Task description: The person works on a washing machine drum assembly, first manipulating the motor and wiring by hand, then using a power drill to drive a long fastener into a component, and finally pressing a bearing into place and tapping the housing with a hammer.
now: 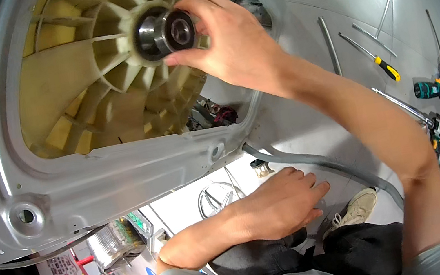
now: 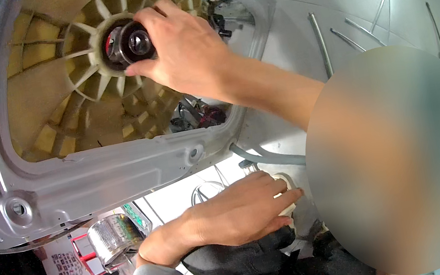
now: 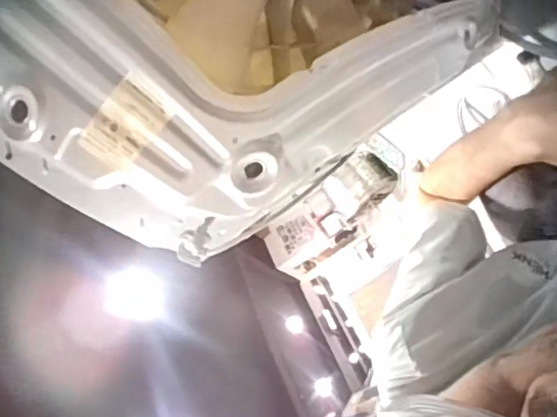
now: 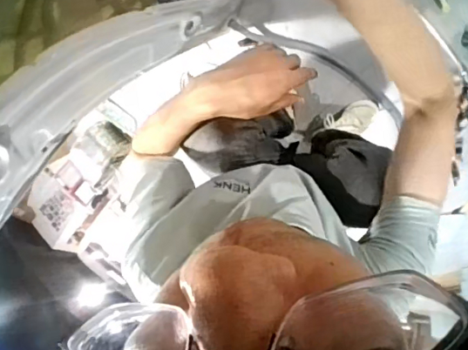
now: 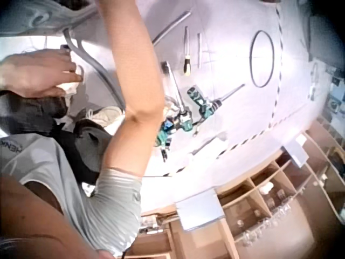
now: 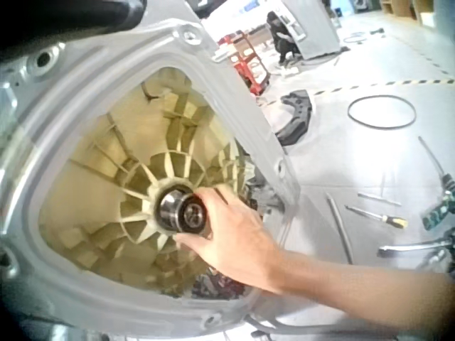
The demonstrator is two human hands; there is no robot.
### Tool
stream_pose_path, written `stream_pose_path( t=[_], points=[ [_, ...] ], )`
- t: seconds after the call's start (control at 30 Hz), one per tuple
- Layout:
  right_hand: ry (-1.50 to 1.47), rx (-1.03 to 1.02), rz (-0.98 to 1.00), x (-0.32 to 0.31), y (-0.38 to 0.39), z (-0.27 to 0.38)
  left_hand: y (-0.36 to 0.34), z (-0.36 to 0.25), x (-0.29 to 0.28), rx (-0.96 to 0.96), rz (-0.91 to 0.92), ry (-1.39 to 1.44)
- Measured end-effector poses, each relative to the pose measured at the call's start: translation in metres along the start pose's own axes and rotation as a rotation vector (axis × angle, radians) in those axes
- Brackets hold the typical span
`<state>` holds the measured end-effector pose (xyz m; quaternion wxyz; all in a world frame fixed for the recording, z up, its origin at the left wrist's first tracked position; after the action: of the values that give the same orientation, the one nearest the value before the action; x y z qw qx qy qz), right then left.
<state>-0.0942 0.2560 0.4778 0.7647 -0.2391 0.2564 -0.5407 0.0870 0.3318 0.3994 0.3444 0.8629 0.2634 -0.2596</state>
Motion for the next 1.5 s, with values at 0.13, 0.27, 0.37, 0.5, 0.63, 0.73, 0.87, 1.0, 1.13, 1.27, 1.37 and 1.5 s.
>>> stream_pose_path(
  t=[0.13, 0.27, 0.37, 0.5, 0.63, 0.73, 0.87, 1.0, 1.13, 1.27, 1.37, 1.5],
  points=[
    [0.061, 0.009, -0.064, 0.017, -0.009, 0.000, 0.007, -0.002, 0.005, -0.019, 0.011, 0.013],
    [0.177, -0.057, -0.166, 0.017, -0.005, -0.001, 0.009, 0.001, 0.009, -0.011, -0.004, 0.041],
    [0.153, -0.033, -0.214, 0.023, -0.001, -0.001, 0.008, 0.004, 0.009, -0.047, 0.018, 0.025],
    [0.120, -0.080, -0.243, 0.025, 0.003, -0.001, 0.007, 0.007, 0.009, -0.042, 0.015, 0.017],
    [0.095, -0.048, -0.286, 0.027, 0.000, -0.003, 0.009, 0.009, 0.008, -0.047, -0.006, 0.006],
    [0.113, -0.084, -0.322, 0.026, 0.001, -0.002, 0.009, 0.011, 0.008, -0.041, -0.019, 0.002],
    [0.102, -0.128, -0.381, 0.025, 0.002, -0.004, 0.004, 0.013, 0.010, -0.059, 0.035, -0.001],
    [0.110, -0.106, -0.384, 0.025, 0.005, -0.005, 0.003, 0.016, 0.012, -0.061, 0.033, 0.007],
    [0.111, -0.036, -0.371, 0.023, 0.007, -0.007, 0.002, 0.019, 0.012, -0.085, 0.050, 0.012],
    [0.022, -0.006, -0.339, 0.031, 0.007, -0.014, 0.004, 0.020, 0.013, -0.101, 0.074, 0.036],
    [0.006, -0.010, -0.309, 0.032, 0.005, -0.017, 0.005, 0.016, 0.011, -0.077, 0.056, 0.046],
    [-0.014, -0.018, -0.289, 0.031, 0.006, -0.018, 0.004, 0.015, 0.012, -0.079, 0.057, 0.037]
  ],
)
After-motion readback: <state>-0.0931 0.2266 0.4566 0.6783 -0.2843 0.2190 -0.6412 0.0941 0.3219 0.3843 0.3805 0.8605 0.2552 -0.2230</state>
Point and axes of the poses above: each hand's wrist, its own y-axis away from the middle knuckle, its own x-axis out of the palm, z = x × y, the point moved 8 cm from there along -y, towards the middle knuckle, and after that the axes turned 3 degrees about -z, right-handed, at the moved point
